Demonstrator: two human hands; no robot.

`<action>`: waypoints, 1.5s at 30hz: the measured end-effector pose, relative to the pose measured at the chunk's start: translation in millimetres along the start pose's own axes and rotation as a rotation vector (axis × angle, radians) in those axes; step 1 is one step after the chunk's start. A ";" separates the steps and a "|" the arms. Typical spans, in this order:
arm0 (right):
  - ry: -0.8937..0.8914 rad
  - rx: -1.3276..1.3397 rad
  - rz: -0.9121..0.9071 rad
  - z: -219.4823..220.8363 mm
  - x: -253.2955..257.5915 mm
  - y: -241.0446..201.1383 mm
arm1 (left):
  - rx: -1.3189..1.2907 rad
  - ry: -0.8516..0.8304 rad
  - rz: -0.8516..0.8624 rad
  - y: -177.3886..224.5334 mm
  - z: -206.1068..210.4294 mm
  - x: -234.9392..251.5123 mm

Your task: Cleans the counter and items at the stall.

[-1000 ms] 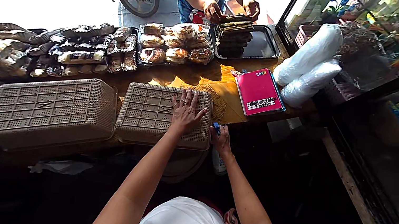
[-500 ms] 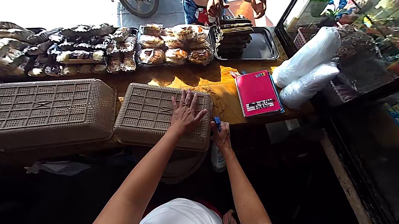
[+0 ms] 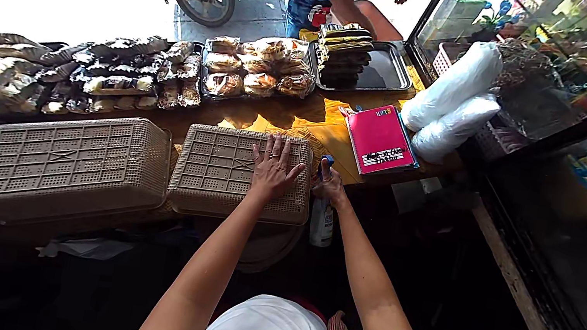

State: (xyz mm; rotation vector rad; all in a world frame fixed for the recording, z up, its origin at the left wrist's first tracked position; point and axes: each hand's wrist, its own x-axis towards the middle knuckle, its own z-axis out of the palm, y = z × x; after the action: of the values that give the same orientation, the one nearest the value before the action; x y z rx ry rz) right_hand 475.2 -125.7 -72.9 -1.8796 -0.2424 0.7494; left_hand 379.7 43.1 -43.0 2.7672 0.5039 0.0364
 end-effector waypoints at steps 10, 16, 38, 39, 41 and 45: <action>0.051 0.061 0.030 6.1 29.6 -15.6 | 0.018 0.018 0.000 2.1 -1.4 -2.5; -0.062 0.114 0.075 4.9 36.9 -23.0 | 0.006 0.031 0.005 2.3 -1.7 -3.4; -0.089 -0.050 0.160 4.0 -13.7 -2.6 | 0.006 0.013 -0.003 -0.6 2.5 0.8; -0.112 -0.042 0.159 3.8 -16.2 -2.8 | 0.006 0.015 -0.004 -0.1 2.1 0.3; -0.144 -0.027 0.170 3.6 -20.9 -2.3 | 0.003 0.019 -0.001 0.3 2.0 -0.3; -0.107 -0.034 0.210 6.4 -31.3 7.0 | 0.001 0.016 0.001 0.7 0.4 -0.7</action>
State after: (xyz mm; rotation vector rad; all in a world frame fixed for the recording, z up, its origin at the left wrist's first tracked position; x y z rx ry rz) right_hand 445.6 -139.2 -68.7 -1.9188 -0.1266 0.9957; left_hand 379.4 42.1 -43.1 2.7707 0.5063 0.0583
